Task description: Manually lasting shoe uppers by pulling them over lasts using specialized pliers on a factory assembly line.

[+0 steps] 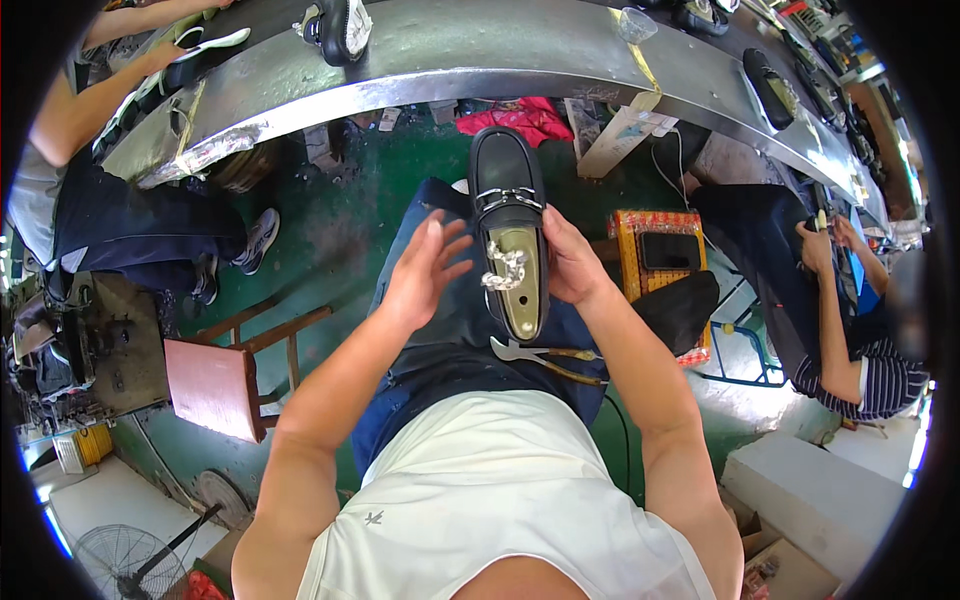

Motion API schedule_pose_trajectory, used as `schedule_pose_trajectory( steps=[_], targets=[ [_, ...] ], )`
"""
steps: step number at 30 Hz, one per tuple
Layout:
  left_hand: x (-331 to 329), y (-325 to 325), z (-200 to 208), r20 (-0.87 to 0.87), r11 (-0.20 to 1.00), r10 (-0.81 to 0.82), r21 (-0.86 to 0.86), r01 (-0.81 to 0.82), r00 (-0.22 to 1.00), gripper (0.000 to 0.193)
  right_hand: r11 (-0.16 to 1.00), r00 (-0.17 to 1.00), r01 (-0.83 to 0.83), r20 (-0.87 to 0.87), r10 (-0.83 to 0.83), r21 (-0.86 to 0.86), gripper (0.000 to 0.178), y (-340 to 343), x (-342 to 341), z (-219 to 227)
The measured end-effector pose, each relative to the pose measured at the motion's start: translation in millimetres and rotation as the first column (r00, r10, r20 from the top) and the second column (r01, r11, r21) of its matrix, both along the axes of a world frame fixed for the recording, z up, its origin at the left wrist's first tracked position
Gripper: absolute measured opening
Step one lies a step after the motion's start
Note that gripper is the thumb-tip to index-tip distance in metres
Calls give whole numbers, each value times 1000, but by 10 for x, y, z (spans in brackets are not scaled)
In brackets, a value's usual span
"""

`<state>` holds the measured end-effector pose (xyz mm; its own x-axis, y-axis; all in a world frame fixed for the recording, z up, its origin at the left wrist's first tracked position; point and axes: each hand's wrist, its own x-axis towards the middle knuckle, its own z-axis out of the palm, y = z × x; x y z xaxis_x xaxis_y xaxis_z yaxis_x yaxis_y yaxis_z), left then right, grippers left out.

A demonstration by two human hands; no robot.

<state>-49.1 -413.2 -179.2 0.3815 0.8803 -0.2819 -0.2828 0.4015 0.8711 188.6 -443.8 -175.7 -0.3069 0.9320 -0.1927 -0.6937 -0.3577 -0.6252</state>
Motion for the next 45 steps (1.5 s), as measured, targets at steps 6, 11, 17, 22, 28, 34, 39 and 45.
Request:
schedule_pose_trajectory(
  steps=[6, 11, 17, 22, 28, 34, 39, 45],
  targets=[
    [332, -29, 75, 322, 921, -82, -336, 195, 943, 70, 1000, 996, 4, 86, -6, 19, 61, -30, -55, -9],
    [403, -168, 67, 361, 969, -51, -209, 134, 931, 68, 988, 970, 50, 227, -83, 146, 61, -55, -49, -211],
    [525, -221, 42, 271, 950, 22, -305, 64, 962, 59, 930, 951, -47, 270, 153, -364, 81, -347, -174, -396],
    [879, -156, -719, -55, 921, 228, -311, -234, 972, 61, 763, 995, 98, 35, -98, -638, 55, -285, -294, -708],
    [734, -79, -1305, -217, 900, 193, -349, -260, 957, 61, 693, 963, 106, 248, 108, -713, 48, -116, -291, -1514],
    [653, 64, -1074, -108, 673, 74, -728, -129, 991, 66, 594, 890, 234, 416, 188, -770, 45, -60, -435, -1931],
    [699, 135, -1415, -71, 641, 65, -761, -96, 995, 62, 533, 862, 304, 466, 200, -790, 45, 15, -406, -1790],
    [888, 144, -1441, -113, 632, -18, -771, -76, 993, 58, 507, 836, 393, 528, 151, -767, 40, -101, -409, -1248]
  ],
)
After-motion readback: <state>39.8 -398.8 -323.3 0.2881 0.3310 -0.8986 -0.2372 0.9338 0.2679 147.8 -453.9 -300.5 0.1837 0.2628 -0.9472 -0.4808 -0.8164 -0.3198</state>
